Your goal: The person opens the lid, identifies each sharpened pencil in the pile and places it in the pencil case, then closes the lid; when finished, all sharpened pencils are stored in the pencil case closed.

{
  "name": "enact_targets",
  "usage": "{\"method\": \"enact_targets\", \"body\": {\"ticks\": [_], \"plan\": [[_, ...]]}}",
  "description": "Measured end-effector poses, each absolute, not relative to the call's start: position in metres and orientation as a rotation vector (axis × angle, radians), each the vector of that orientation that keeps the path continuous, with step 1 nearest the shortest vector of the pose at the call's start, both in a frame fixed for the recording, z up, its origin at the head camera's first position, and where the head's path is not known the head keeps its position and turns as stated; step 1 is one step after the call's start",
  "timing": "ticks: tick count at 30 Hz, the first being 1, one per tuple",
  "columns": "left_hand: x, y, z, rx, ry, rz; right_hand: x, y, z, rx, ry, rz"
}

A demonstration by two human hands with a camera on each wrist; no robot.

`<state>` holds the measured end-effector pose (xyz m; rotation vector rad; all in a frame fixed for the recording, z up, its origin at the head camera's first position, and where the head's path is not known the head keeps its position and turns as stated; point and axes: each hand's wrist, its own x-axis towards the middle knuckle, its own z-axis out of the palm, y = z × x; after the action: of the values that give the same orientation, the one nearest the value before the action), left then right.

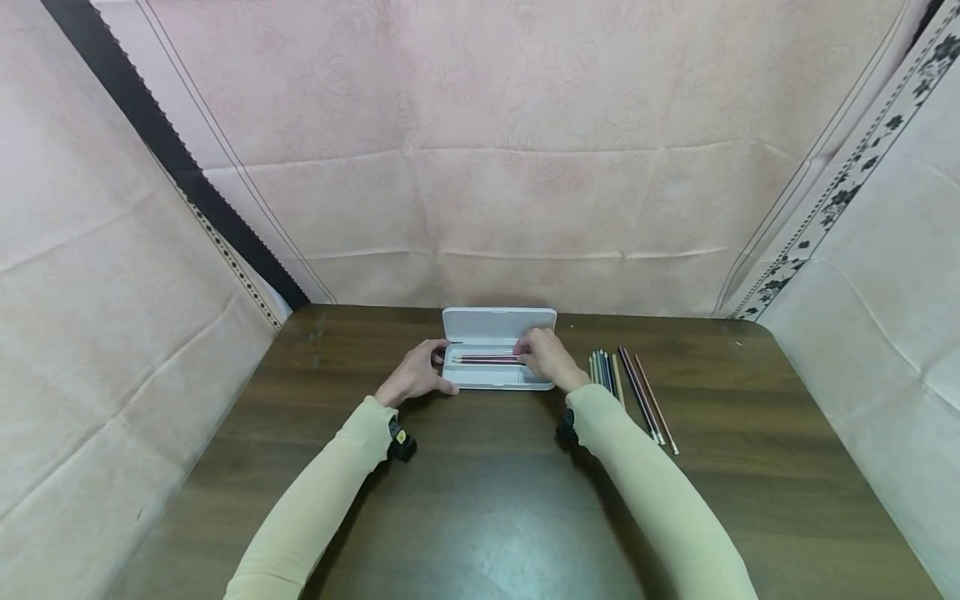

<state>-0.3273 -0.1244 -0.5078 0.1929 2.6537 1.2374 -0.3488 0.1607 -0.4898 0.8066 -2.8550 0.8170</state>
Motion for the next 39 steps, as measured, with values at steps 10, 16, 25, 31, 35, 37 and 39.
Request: {"method": "enact_targets", "body": {"ticks": [10, 16, 25, 31, 35, 37, 39], "plan": [[-0.330, -0.125, -0.510, 0.191, 2.663, 1.227, -0.346, 0.156, -0.492, 0.745, -2.893, 0.766], [-0.330, -0.125, -0.512, 0.192, 2.664, 1.225, -0.343, 0.154, -0.493, 0.747, -2.895, 0.762], [-0.329, -0.124, -0.509, 0.200, 2.661, 1.232, -0.341, 0.151, -0.492, 0.720, -2.931, 0.698], [-0.329, -0.124, -0.509, 0.193, 2.660, 1.229, -0.340, 0.153, -0.493, 0.743, -2.909, 0.706], [-0.329, -0.124, -0.509, 0.192, 2.652, 1.241, -0.337, 0.155, -0.493, 0.738, -2.878, 0.717], [-0.328, -0.124, -0.508, 0.192, 2.654, 1.235, -0.335, 0.157, -0.492, 0.731, -2.857, 0.728], [-0.328, -0.124, -0.507, 0.189, 2.652, 1.233, -0.332, 0.159, -0.490, 0.723, -2.836, 0.741]]}}
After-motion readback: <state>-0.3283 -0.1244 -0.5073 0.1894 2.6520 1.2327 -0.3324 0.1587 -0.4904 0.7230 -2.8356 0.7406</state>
